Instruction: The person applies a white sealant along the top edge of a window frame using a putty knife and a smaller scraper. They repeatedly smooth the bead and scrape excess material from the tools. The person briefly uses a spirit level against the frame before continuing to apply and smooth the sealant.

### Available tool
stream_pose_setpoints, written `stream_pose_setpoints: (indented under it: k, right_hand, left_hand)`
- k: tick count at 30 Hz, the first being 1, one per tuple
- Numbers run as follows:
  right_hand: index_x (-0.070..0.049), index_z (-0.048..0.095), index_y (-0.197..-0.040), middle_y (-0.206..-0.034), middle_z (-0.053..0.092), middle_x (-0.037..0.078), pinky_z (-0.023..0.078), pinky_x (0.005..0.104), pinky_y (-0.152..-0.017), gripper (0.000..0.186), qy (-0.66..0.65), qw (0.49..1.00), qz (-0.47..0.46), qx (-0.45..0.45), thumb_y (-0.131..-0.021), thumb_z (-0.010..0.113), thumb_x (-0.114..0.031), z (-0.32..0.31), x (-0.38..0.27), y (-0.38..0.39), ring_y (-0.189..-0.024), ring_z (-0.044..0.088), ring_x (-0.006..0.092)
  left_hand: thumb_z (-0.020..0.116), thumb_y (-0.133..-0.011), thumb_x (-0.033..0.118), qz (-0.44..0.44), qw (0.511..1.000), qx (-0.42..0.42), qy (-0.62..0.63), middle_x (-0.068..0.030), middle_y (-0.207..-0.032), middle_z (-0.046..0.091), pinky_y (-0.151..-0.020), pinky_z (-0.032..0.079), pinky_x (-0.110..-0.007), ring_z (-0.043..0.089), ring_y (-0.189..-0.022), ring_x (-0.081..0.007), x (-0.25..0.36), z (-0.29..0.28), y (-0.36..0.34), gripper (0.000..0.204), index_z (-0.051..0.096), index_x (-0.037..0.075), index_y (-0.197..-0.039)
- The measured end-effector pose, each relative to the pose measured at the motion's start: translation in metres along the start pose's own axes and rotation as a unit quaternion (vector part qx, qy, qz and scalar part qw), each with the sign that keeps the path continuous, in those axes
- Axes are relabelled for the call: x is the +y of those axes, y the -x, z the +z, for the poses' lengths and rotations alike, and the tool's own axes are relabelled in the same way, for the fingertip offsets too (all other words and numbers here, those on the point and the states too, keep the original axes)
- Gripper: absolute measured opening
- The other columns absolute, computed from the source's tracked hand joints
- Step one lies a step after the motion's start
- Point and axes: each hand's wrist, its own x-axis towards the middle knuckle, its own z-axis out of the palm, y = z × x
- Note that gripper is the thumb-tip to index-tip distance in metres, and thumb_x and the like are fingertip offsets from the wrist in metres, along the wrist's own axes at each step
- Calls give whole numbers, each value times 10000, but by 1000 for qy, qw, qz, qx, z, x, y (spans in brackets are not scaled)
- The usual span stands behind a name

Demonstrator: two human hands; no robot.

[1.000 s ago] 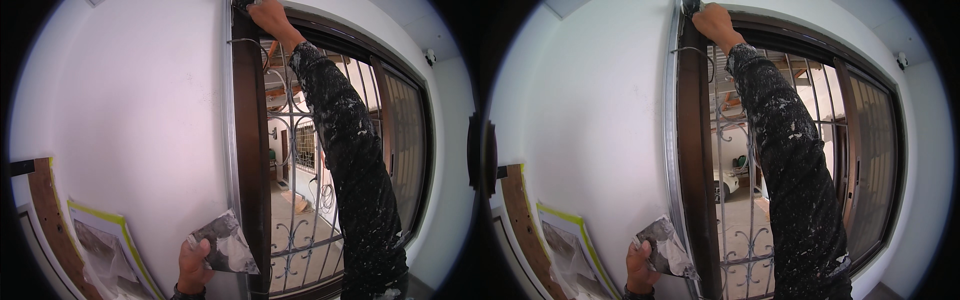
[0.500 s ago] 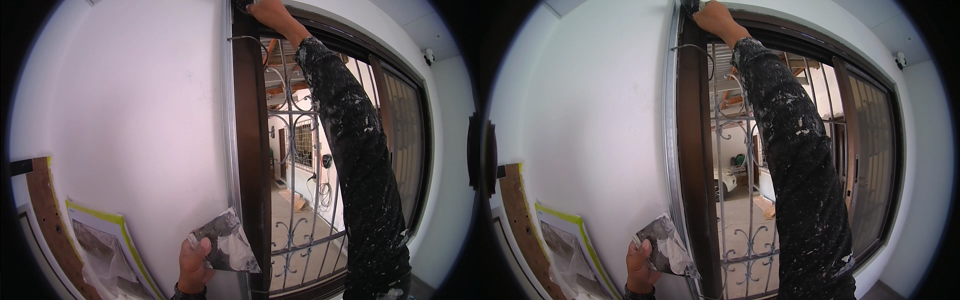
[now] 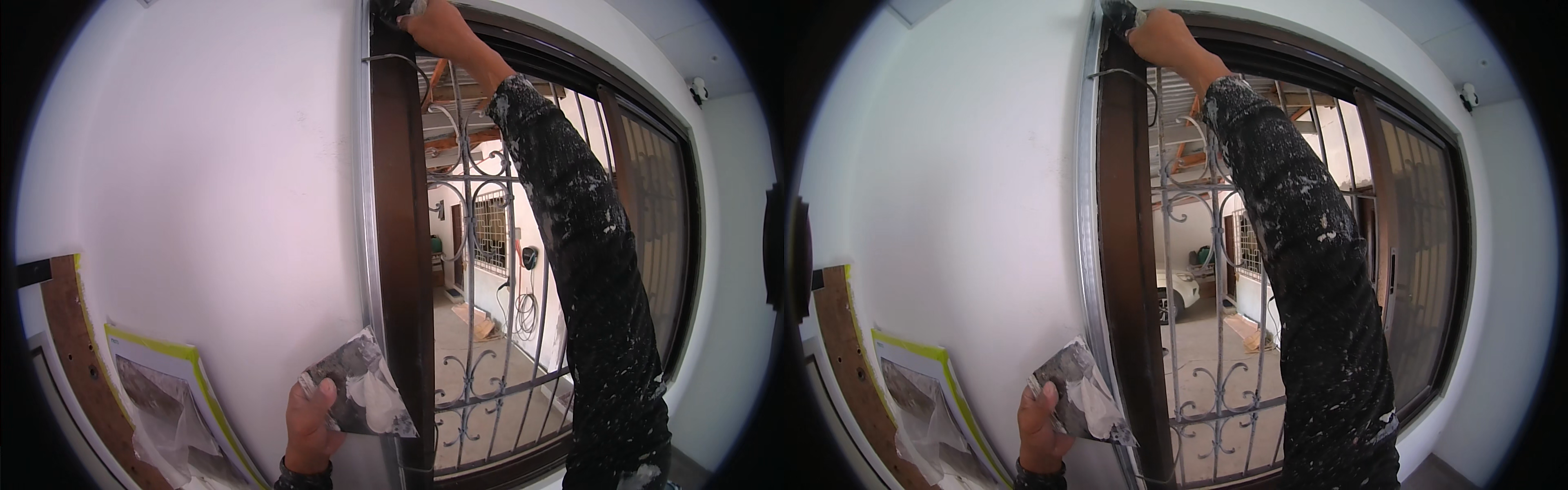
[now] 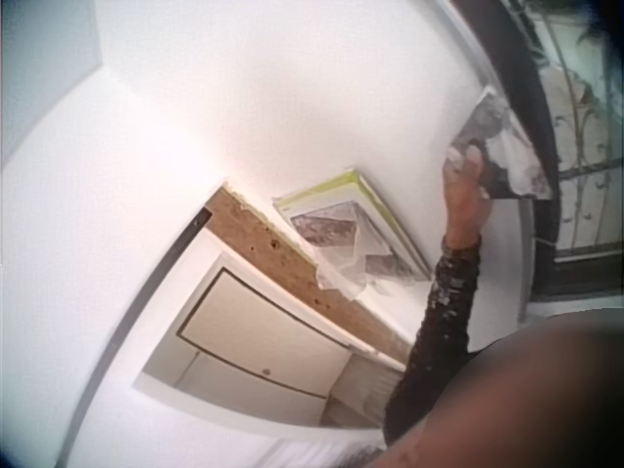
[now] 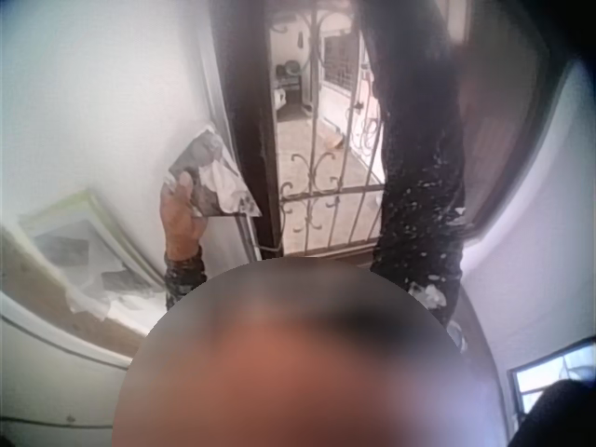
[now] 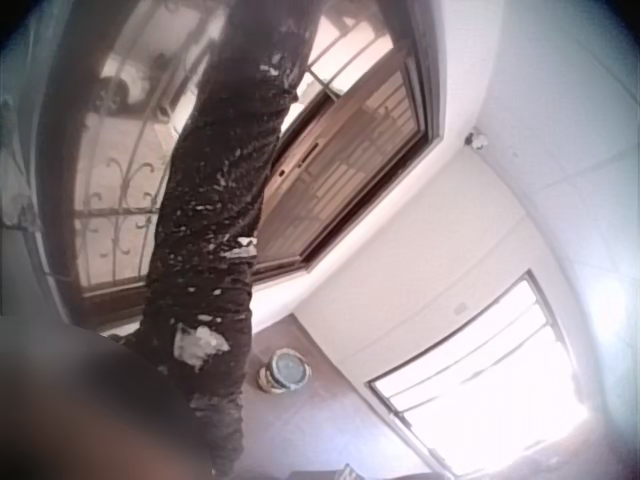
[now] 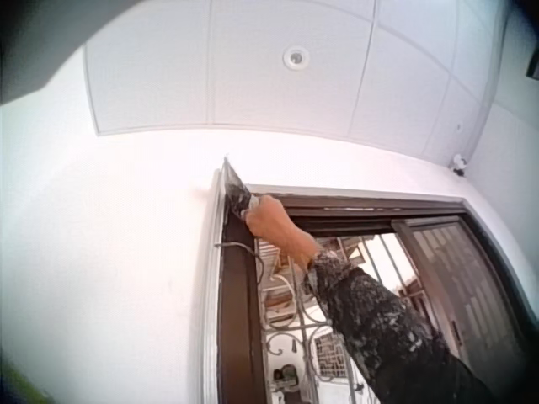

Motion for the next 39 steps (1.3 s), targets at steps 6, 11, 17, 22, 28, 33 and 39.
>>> stream_pose_setpoints:
  k: [6,11,17,22,28,33,39]
  right_hand:
    - [91,688,-873,-735,679,236,520,408,-709,481,12,997,69,-41,-864,712,-389,-62,-29,45,-757,692,343]
    - [152,674,-948,-955,674,363,542,464,-861,509,-60,989,132,-5,-864,692,-349,-48,-7,18,-982,676,467]
    - [137,679,-924,-972,673,356,525,462,-885,442,-92,990,102,42,-845,658,-297,8,9,-18,-993,649,495]
    - [125,688,-899,-960,677,347,518,477,-887,345,-119,987,106,32,-814,608,-200,10,1,-24,-964,649,499]
    - [107,700,-893,-957,676,348,513,485,-889,322,-102,988,110,18,-795,583,-177,16,0,-28,-948,644,509]
    - [104,705,-859,-942,676,347,517,479,-892,327,-51,997,57,1,-786,594,-194,24,7,-32,-938,651,501]
    - [105,703,-865,-946,680,340,528,462,-891,340,-29,998,53,-15,-791,603,-211,21,13,-20,-955,660,488]
  left_hand:
    - [537,-980,147,2,1000,8,8,-171,-1237,646,-978,534,-454,655,-1118,-295,-2,-1,0,435,480,-62,-1358]
    - [528,-979,139,6,1000,16,2,-173,-1246,640,-989,526,-459,652,-1124,-295,-3,-2,1,432,477,-59,-1359]
    - [536,-978,107,6,999,-23,32,-171,-1319,594,-1010,507,-461,615,-1183,-312,0,0,0,465,431,-41,-1406]
    - [545,-975,112,-1,1000,-2,25,-166,-1315,597,-1010,508,-460,614,-1183,-312,1,1,1,470,433,-37,-1407]
    - [544,-982,109,3,1000,1,28,-163,-1303,604,-1008,512,-462,620,-1173,-304,1,0,0,447,449,-32,-1395]
    - [557,-978,129,10,1000,6,27,-159,-1280,620,-994,524,-454,636,-1146,-295,-1,2,0,446,464,-30,-1385]
    - [561,-965,157,10,1000,17,5,-151,-1258,636,-997,518,-444,645,-1129,-284,-1,4,0,465,469,-30,-1381]
